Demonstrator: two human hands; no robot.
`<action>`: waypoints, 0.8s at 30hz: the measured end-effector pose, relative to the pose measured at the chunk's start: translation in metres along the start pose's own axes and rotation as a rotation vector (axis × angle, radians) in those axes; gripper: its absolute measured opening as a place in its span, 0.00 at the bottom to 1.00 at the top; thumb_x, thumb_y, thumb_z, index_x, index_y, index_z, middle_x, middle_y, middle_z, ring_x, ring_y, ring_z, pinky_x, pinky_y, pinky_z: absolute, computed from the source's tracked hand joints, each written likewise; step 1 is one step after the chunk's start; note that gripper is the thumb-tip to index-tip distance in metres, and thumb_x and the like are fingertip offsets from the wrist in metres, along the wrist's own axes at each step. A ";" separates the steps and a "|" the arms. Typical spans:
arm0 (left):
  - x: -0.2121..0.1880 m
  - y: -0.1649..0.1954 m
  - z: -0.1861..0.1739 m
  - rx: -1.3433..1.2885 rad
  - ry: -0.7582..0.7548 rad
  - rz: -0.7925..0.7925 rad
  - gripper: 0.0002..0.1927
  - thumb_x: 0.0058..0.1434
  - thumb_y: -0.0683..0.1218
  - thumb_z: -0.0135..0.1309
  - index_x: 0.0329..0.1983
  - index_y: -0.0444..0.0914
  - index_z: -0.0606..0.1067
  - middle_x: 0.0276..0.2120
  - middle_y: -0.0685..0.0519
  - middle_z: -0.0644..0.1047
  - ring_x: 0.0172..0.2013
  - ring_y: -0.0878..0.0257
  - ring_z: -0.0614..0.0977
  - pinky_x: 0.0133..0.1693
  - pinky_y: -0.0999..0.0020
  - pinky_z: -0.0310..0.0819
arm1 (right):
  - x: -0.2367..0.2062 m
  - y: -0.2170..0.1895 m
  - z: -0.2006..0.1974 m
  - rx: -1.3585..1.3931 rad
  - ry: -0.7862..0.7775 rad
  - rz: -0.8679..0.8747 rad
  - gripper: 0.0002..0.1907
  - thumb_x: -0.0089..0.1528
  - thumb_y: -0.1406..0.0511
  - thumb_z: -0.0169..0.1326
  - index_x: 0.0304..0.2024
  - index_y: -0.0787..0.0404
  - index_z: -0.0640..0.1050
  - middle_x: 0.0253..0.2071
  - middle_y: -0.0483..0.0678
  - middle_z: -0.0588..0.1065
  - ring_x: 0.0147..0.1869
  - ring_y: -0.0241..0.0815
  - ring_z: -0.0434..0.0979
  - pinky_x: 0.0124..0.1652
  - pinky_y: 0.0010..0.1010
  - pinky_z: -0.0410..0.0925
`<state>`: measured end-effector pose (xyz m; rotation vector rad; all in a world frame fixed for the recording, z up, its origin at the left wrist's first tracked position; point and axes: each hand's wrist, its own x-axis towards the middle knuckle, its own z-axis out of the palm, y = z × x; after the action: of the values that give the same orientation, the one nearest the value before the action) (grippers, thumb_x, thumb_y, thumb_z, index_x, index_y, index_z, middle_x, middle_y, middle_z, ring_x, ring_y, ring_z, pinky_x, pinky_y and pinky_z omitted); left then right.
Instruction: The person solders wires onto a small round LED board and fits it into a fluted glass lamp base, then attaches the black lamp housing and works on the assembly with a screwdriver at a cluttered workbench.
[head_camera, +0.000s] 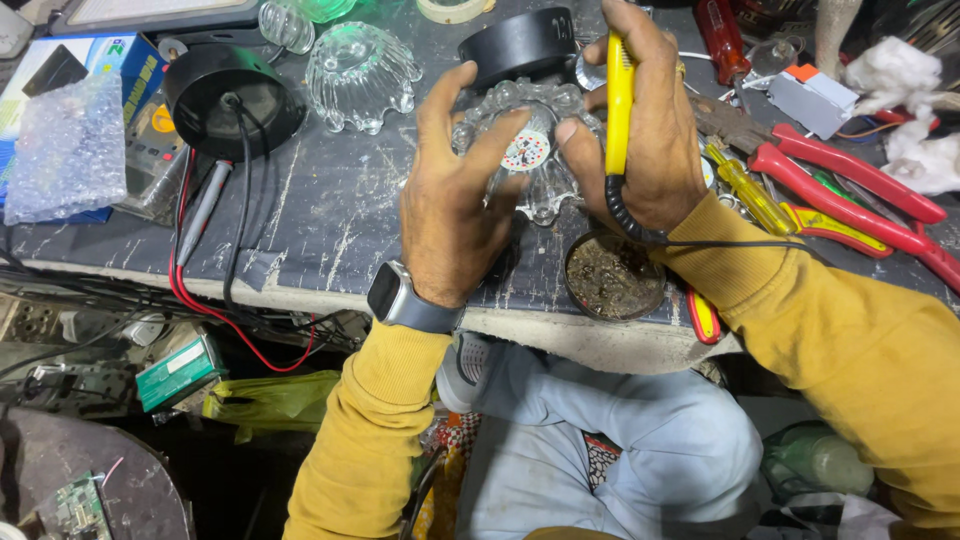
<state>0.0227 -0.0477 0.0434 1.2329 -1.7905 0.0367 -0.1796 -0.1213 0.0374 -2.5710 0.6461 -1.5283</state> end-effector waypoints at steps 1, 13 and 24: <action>0.001 0.001 0.002 0.022 0.000 0.041 0.26 0.52 0.37 0.67 0.55 0.42 0.78 0.67 0.40 0.64 0.59 0.37 0.77 0.52 0.54 0.78 | -0.001 0.001 -0.001 0.001 -0.001 0.011 0.43 0.68 0.77 0.64 0.75 0.65 0.50 0.65 0.58 0.62 0.65 0.47 0.72 0.55 0.28 0.76; 0.000 -0.008 0.007 -0.068 0.051 -0.018 0.19 0.54 0.30 0.58 0.45 0.42 0.79 0.61 0.43 0.70 0.56 0.43 0.80 0.52 0.60 0.79 | -0.001 0.005 -0.003 -0.008 -0.013 0.007 0.44 0.65 0.78 0.65 0.74 0.70 0.51 0.67 0.59 0.60 0.64 0.48 0.73 0.53 0.26 0.77; -0.015 -0.029 -0.019 -0.126 0.132 0.086 0.15 0.56 0.30 0.58 0.45 0.36 0.79 0.60 0.40 0.71 0.57 0.44 0.81 0.61 0.58 0.79 | -0.002 -0.017 0.020 -0.094 -0.062 0.178 0.48 0.65 0.75 0.68 0.76 0.63 0.51 0.61 0.55 0.67 0.53 0.40 0.76 0.44 0.25 0.74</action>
<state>0.0576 -0.0423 0.0309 1.0398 -1.7038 0.0524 -0.1576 -0.1077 0.0307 -2.5351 0.9324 -1.3889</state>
